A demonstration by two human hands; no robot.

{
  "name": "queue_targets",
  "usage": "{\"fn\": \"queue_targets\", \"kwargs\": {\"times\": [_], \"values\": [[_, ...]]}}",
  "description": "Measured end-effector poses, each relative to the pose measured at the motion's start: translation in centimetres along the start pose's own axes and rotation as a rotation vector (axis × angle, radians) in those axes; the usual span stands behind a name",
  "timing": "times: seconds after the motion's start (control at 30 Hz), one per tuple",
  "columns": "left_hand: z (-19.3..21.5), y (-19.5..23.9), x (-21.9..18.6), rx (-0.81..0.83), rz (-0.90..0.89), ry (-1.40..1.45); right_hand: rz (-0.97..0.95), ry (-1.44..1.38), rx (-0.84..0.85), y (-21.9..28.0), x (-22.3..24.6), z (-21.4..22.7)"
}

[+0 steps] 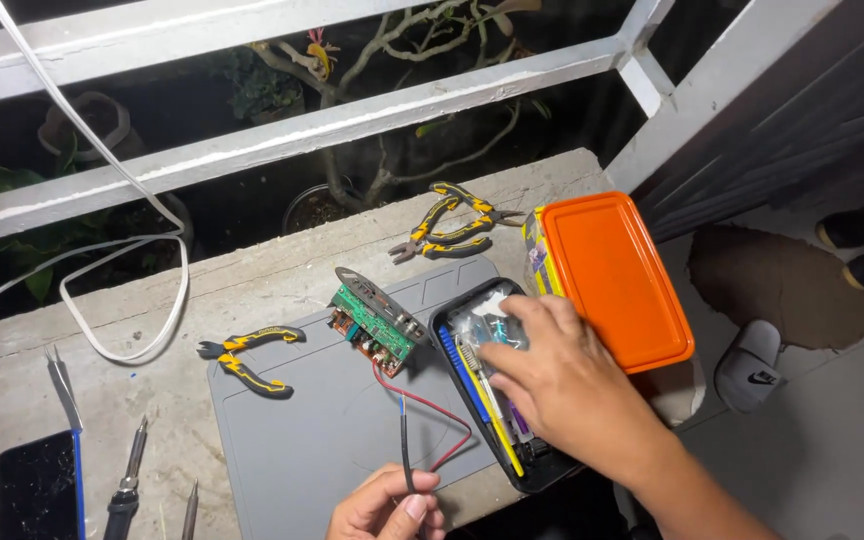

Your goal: The person twists the ends of two wires together and then uses a soldering iron to apply solder to the connection. They then pick up a circuit board and insert the soldered wire into a component on the board.

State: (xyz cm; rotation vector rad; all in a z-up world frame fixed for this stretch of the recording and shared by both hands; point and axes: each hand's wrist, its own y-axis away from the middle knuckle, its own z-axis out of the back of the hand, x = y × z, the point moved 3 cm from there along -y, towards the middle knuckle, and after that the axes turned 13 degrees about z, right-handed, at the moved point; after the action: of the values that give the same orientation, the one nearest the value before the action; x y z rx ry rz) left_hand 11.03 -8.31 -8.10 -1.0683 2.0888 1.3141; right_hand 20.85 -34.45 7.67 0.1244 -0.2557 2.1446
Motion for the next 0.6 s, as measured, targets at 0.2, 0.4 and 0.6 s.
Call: {"fn": "queue_targets", "kwargs": {"times": [0.2,0.4,0.6], "values": [[0.6,-0.5,0.7,-0.023,0.074,-0.018,0.041,-0.052,-0.185,1.6,-1.1,0.3],[0.5,-0.7,0.7,0.005,0.047,0.03,0.077,-0.098,-0.247,3.1,-0.2,1.6],[2.4,-1.9,1.7,-0.009,-0.094,-0.204,-0.07,0.05,-0.258,-0.7,-3.4,0.8]]}}
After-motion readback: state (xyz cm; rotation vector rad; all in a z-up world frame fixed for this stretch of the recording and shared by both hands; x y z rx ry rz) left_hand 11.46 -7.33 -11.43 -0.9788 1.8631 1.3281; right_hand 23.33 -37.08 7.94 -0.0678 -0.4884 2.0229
